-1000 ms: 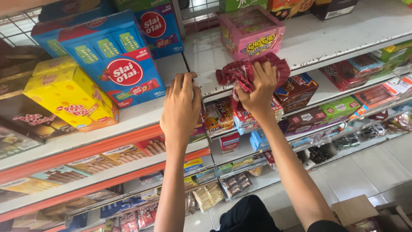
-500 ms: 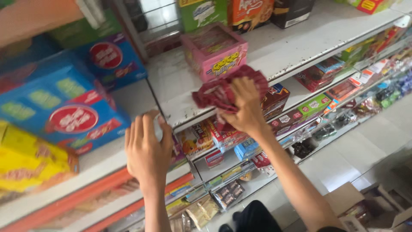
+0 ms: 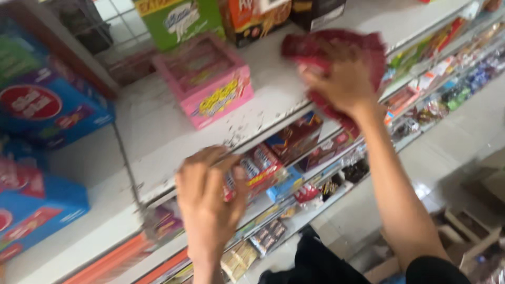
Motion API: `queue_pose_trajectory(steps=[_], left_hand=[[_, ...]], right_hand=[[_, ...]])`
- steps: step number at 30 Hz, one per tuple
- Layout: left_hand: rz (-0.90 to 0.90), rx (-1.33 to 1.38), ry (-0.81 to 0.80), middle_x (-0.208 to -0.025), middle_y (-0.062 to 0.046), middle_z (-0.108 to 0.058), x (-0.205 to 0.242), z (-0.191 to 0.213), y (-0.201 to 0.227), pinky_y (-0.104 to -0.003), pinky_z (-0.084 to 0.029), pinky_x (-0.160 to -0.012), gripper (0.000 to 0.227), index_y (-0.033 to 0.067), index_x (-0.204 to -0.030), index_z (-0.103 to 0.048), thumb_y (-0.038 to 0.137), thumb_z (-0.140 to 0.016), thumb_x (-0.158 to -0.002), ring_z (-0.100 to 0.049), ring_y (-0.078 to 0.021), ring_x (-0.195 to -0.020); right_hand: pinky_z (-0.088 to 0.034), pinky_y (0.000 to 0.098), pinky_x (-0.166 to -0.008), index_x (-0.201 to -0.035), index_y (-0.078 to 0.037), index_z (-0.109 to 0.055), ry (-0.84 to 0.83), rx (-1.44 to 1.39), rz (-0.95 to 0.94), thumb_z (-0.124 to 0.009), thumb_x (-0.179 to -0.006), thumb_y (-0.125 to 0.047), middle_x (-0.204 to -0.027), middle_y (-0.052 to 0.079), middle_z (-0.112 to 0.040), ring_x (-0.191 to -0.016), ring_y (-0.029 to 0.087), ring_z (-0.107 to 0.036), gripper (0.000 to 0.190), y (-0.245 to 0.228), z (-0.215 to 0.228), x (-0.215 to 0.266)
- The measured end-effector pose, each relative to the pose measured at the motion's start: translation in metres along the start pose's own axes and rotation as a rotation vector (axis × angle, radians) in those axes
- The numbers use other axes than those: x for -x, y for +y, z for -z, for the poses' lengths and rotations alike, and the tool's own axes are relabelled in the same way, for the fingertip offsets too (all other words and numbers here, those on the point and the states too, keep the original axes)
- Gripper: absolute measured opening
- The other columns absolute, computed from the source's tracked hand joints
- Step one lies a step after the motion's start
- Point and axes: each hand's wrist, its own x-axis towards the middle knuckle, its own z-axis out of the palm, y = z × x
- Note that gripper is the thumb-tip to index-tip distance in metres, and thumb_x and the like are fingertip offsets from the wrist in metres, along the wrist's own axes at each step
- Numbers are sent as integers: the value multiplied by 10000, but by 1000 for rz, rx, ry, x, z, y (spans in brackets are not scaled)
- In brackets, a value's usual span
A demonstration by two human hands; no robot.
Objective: The person wipes the surfaces of several store shelves using a cloth, moving boxes of snacks aside to reach the back of the shelves.
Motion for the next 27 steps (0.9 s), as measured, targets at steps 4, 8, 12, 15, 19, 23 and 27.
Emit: queue_pose_trajectory(steps=[4, 8, 12, 15, 19, 23, 27], left_hand=[[-129, 6, -75, -1205, -88, -663, -41, -55, 32, -490, -432, -1065, 256, 78, -1127, -684, 114, -753, -883, -633, -293, -1180], [-99, 63, -74, -1276, -86, -656, -76, -99, 45, -461, -444, -1106, 270, 83, -1194, -666, 104, -750, -938, -621, -298, -1231], [-18, -171, 67, -1300, -122, -632, -93, -146, 46, -501, -413, -1124, 272, 65, -1231, -639, 106, -706, -971, -587, -333, -1260], [27, -558, 142, -1284, -123, -626, -86, -174, 46, -508, -410, -1122, 224, 80, -1198, -639, 203, -693, -1019, -576, -324, -1246], [153, -528, 180, -1300, -99, -642, -81, -184, 41, -468, -420, -1133, 188, 80, -1206, -643, 209, -625, -1071, -592, -309, -1244], [142, -536, 349, -1171, -93, -681, -80, -195, 34, -433, -446, -1010, 140, 58, -1135, -651, 173, -592, -1080, -641, -289, -1116], [104, -490, 418, -1101, -99, -688, -73, -198, 37, -413, -447, -909, 124, 36, -1084, -629, 149, -578, -1095, -640, -296, -1003]], right_hand=[[-337, 491, -1167, -1379, -61, -616, -159, -180, 211, -544, -986, -551, -1519, 202, -518, -1433, 409, -421, 632, -40, -15, 1], [-279, 504, -1290, -1407, -80, -610, -173, -188, 466, -526, -962, -362, -1583, 167, -503, -1536, 361, -395, 533, -32, 2, 13], [-313, 508, -1160, -1475, -69, -554, -284, -312, 334, -593, -909, -432, -1527, 185, -502, -1408, 392, -449, 674, 40, 40, 17], [-382, 487, -1136, -1469, -59, -567, -230, -299, 174, -568, -955, -412, -1495, 192, -548, -1360, 405, -517, 624, 114, 53, -1], [-427, 524, -1109, -1431, 23, -593, 60, -170, -103, -594, -1012, -470, -1366, 258, -609, -1262, 449, -583, 647, 137, 30, -13], [-387, 544, -1216, -1382, 13, -617, 177, -235, 185, -632, -975, -294, -1442, 229, -603, -1361, 424, -565, 510, 57, -3, 13], [-330, 566, -1190, -1356, 10, -614, 19, -334, 490, -706, -839, -300, -1407, 240, -594, -1366, 423, -527, 610, 9, 11, 22]])
